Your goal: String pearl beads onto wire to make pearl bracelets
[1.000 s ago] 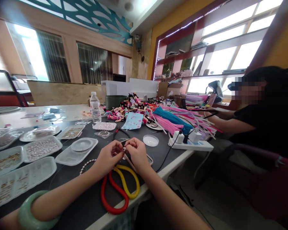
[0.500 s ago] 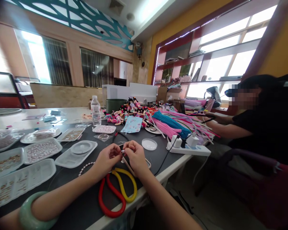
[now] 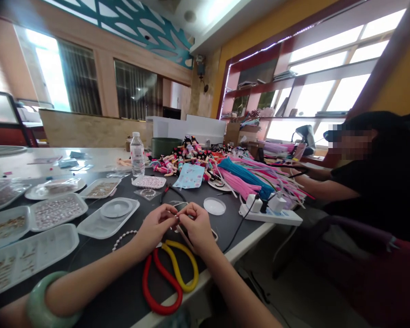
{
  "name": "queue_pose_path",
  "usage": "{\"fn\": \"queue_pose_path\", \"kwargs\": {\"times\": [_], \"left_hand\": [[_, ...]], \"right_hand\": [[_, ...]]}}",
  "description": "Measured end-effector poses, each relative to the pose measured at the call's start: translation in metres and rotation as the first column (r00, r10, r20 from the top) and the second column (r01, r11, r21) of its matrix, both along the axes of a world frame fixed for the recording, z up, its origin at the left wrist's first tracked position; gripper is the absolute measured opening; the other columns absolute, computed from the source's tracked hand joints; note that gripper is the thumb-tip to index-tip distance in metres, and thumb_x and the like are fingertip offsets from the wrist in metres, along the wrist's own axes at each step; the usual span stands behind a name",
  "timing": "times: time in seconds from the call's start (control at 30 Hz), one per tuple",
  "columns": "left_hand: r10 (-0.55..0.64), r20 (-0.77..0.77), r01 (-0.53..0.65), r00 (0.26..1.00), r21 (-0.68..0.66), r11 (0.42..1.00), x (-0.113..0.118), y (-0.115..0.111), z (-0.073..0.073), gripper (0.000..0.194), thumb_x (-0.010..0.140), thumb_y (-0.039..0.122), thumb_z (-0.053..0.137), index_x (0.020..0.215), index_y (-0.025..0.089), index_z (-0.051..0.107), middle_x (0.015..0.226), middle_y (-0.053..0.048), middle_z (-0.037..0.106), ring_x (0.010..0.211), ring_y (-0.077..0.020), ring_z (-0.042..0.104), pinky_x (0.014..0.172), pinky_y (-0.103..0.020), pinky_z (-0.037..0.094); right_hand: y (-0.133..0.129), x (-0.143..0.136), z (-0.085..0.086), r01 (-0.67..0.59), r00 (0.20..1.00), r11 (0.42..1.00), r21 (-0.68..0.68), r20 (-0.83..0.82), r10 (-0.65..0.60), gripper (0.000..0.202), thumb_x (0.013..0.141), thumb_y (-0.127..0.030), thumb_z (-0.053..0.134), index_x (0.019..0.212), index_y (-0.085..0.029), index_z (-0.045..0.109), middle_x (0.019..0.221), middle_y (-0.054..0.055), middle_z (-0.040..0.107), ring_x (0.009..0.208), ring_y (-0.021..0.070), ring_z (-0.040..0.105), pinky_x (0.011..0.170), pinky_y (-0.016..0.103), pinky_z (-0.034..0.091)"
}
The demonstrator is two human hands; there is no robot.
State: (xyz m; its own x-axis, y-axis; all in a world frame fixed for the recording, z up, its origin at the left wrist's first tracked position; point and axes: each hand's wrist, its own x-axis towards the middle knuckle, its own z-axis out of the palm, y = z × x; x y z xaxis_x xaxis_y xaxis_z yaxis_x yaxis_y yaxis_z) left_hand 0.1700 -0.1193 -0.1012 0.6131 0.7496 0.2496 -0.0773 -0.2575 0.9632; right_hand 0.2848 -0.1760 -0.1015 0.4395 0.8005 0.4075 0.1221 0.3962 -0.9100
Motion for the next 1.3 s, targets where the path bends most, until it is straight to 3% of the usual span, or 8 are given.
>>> {"fn": "queue_pose_path", "kwargs": {"times": [0.17,0.43,0.63,0.73,0.93,1.13,1.3], "left_hand": [[-0.070,0.108,0.078,0.992,-0.075,0.994,0.004,0.003,-0.003,0.021,0.066,0.012,0.051,0.086,0.015,0.053,0.063,0.001,0.058,0.060,-0.0122,0.055,0.062,-0.025,0.043],[-0.115,0.100,0.127,0.988,-0.114,0.985,0.006,0.006,-0.003,0.027,0.065,0.011,0.050,0.090,0.014,0.057,0.067,0.000,0.058,0.061,-0.0115,0.054,0.061,-0.023,0.041],[-0.260,0.170,0.295,0.951,-0.239,0.925,0.004,0.003,0.003,0.053,0.066,0.011,0.050,0.117,0.021,0.050,0.085,-0.001,0.059,0.064,-0.0089,0.053,0.059,-0.021,0.039],[-0.237,0.186,0.282,0.954,-0.278,0.918,0.005,0.004,0.003,0.045,0.065,0.011,0.054,0.110,0.017,0.051,0.081,-0.001,0.056,0.064,-0.0091,0.052,0.056,-0.020,0.038],[-0.188,0.247,0.243,0.951,-0.217,0.945,0.007,0.008,-0.002,0.017,0.063,0.010,0.056,0.080,0.014,0.054,0.078,-0.001,0.055,0.069,-0.0097,0.050,0.057,-0.019,0.038],[-0.216,0.271,0.273,0.938,-0.192,0.943,0.005,0.010,-0.004,0.018,0.072,0.025,0.061,0.084,0.012,0.059,0.080,-0.003,0.058,0.071,-0.0114,0.052,0.060,-0.021,0.041],[-0.205,0.287,0.267,0.936,-0.199,0.943,0.002,0.012,-0.007,0.023,0.072,0.028,0.061,0.088,0.011,0.065,0.081,-0.005,0.062,0.071,-0.0124,0.055,0.062,-0.023,0.041]], "right_hand": [[0.002,0.000,0.003,-0.153,0.988,0.988,0.002,-0.034,0.153,0.017,0.063,-0.012,0.055,0.054,-0.019,0.043,0.062,-0.003,0.055,0.055,0.0115,0.049,0.053,0.025,0.043],[-0.003,-0.002,0.003,-0.163,0.984,0.987,0.002,-0.071,0.163,0.028,0.063,-0.013,0.059,0.053,-0.019,0.034,0.068,-0.001,0.057,0.058,0.0113,0.049,0.055,0.024,0.043],[0.001,0.000,0.004,-0.160,0.986,0.987,-0.003,-0.042,0.160,0.028,0.062,-0.013,0.059,0.050,-0.019,0.034,0.065,-0.001,0.057,0.062,0.0126,0.049,0.057,0.025,0.040],[0.002,-0.001,0.007,-0.151,0.988,0.988,-0.024,-0.029,0.150,0.025,0.062,-0.012,0.058,0.050,-0.019,0.037,0.062,-0.002,0.056,0.058,0.0118,0.047,0.055,0.025,0.038],[0.000,-0.005,0.010,-0.122,0.992,0.992,0.024,0.031,0.121,0.028,0.061,-0.013,0.059,0.050,-0.020,0.034,0.062,0.000,0.059,0.067,0.0150,0.050,0.065,0.027,0.040],[-0.002,-0.008,0.010,-0.116,0.993,0.992,0.053,-0.003,0.117,0.030,0.062,-0.015,0.059,0.052,-0.021,0.032,0.064,0.000,0.059,0.065,0.0144,0.049,0.065,0.028,0.040],[-0.002,-0.007,0.007,-0.087,0.996,0.995,0.058,-0.028,0.088,0.034,0.066,-0.020,0.062,0.051,-0.020,0.031,0.066,0.001,0.061,0.062,0.0137,0.050,0.063,0.028,0.041]]}}
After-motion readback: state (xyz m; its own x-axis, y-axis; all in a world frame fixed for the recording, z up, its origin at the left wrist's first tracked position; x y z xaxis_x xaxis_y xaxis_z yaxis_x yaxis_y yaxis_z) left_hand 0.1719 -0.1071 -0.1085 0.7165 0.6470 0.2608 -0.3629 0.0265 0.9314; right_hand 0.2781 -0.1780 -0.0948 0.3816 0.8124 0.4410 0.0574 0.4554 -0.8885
